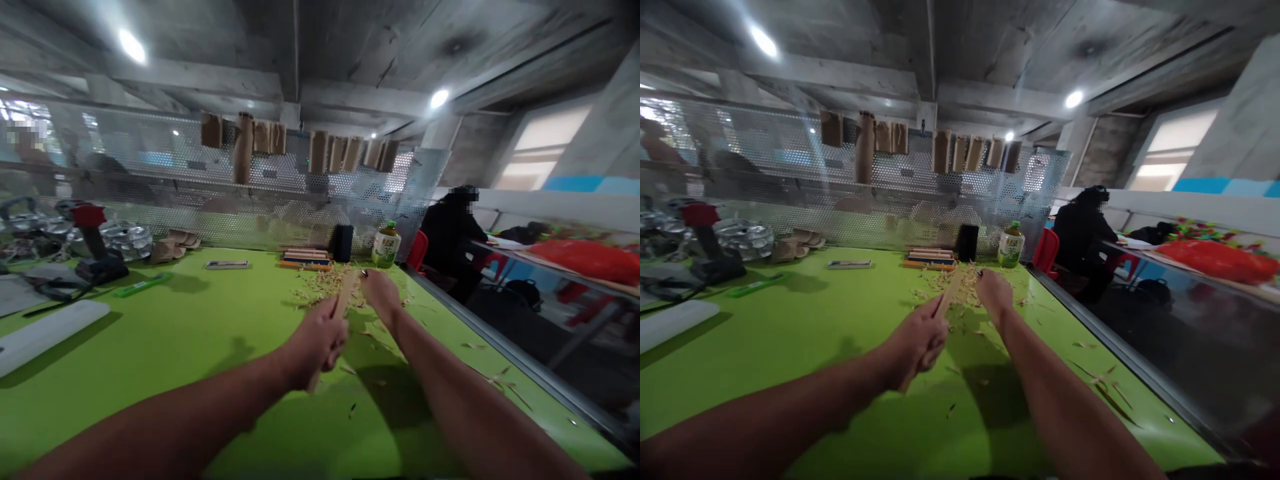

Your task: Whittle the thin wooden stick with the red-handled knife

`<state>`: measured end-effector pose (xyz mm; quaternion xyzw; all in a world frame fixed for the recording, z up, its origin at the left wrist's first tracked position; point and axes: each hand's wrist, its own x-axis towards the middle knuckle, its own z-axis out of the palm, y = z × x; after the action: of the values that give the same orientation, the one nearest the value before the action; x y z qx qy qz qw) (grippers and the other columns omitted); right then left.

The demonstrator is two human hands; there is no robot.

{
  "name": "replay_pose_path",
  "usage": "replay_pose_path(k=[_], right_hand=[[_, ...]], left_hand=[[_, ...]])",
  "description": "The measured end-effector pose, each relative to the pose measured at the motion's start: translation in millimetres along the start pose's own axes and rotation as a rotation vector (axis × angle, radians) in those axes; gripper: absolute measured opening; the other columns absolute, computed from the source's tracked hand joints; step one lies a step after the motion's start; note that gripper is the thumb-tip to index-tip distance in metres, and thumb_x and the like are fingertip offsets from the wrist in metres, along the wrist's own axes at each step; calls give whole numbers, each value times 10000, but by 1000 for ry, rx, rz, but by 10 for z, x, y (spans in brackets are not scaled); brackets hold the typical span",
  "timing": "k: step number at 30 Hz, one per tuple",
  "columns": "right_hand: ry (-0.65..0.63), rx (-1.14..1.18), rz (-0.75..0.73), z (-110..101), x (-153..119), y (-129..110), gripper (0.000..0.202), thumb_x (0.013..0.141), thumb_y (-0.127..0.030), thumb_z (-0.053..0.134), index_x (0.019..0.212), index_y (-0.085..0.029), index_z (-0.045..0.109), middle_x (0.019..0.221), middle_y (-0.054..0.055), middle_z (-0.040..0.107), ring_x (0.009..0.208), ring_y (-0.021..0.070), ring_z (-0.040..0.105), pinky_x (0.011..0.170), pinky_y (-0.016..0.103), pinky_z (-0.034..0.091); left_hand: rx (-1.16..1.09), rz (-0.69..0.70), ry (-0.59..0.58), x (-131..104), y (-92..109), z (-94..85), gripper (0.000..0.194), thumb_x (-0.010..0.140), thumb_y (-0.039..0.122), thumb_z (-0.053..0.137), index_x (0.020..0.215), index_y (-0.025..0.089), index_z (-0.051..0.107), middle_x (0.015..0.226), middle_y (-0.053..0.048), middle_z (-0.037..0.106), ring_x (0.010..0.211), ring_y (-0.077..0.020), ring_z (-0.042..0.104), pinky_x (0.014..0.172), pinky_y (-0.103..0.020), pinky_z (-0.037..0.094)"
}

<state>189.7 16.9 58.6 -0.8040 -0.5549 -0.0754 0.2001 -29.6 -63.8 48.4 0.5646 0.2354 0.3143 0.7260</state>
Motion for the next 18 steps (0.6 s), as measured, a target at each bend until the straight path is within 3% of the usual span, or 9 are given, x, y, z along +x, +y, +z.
replay_pose_path(k=[2, 6, 10, 18], right_hand=[[49, -6, -13, 2, -42, -89, 387, 914, -299, 361, 1074, -176, 691, 982, 142, 702, 865, 230, 644, 675, 274, 388], [74, -15, -241, 36, -279, -434, 320, 883, -279, 424, 1068, -250, 683, 936, 68, 714, 833, 197, 635, 671, 252, 363], [18, -94, -331, 38, -422, -600, 286, 897, -264, 414, 978, -228, 685, 901, 73, 712, 812, 191, 630, 669, 252, 352], [58, -96, -344, 8, -349, -495, 293, 904, -243, 395, 954, -203, 681, 929, 91, 707, 842, 189, 622, 692, 248, 355]], left_hand=[[-6, 11, 85, 88, 11, -134, 594, 854, 246, 500, 1419, 215, 320, 597, 78, 438, 383, -43, 305, 342, -152, 248], [33, 58, 188, 233, 12, -343, 479, 851, 267, 485, 1321, 201, 419, 586, 84, 425, 373, -41, 311, 344, -148, 257], [98, 88, 201, 232, -9, -302, 390, 828, 261, 492, 1215, 212, 492, 574, 94, 404, 356, -37, 283, 338, -148, 245], [127, 36, 191, 217, 31, -237, 490, 842, 252, 489, 1327, 221, 429, 575, 92, 380, 362, -39, 268, 335, -156, 208]])
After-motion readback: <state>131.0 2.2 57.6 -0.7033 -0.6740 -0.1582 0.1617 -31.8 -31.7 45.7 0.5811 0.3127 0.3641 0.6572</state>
